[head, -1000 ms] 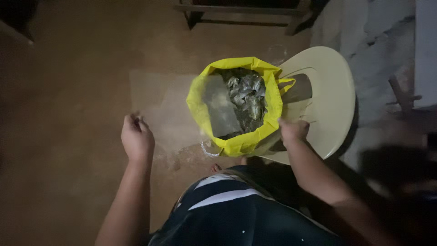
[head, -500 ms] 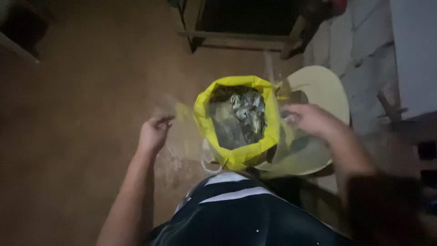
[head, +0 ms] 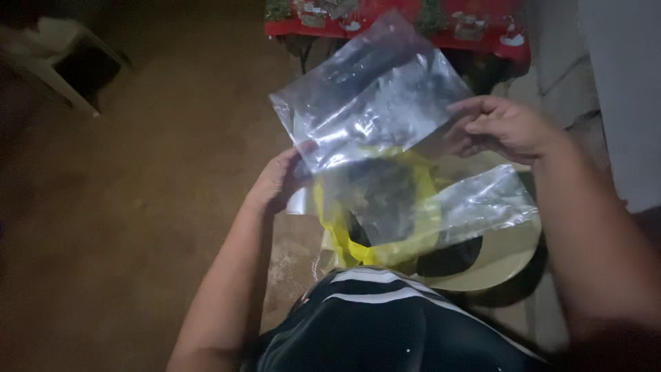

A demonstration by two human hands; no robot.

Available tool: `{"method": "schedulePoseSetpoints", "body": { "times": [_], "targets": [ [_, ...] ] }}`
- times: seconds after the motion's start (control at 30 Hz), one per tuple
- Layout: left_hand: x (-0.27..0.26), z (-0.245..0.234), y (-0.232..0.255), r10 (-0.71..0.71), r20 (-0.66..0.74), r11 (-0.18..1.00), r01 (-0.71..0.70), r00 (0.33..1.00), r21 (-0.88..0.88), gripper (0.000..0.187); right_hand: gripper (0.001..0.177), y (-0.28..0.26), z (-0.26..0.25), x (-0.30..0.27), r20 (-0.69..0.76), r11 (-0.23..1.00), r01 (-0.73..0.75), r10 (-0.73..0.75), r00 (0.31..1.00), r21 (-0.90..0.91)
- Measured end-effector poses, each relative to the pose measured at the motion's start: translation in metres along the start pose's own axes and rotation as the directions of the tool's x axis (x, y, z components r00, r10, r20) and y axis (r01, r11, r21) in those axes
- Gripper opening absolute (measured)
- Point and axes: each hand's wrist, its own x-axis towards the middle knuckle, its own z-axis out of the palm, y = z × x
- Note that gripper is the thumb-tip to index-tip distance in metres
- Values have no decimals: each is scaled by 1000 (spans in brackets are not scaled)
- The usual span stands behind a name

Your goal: The person handles vacuum-sealed packages of dried fish, places them on a table, then opens a yellow bag and transfers the packages into it. The person uses both hands to manipulate the packages and bag throughout the sequence.

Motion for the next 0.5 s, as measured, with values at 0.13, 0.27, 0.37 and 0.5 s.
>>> {"method": "schedulePoseSetpoints", "body": {
  "times": [0.13, 0.27, 0.37, 0.5],
  "targets": [
    [8, 8, 5, 56, -214, 992, -30, 975, 122, 37, 46, 7, 4, 11, -85, 993, -66, 59, 995, -93],
    [5, 7, 7, 113, -292, 949, -16, 950, 315, 27, 49, 10, 10, 11, -173, 975, -139, 109, 979, -174],
    [4, 5, 6, 109, -318, 945, 1, 942, 328, 26, 49, 10, 11, 6, -96, 991, -90, 80, 992, -99],
    [7, 3, 6, 136, -256, 931, -34, 957, 364, 23, 38, 8, 17, 2, -40, 991, -11, 6, 999, -131]
  ]
}}
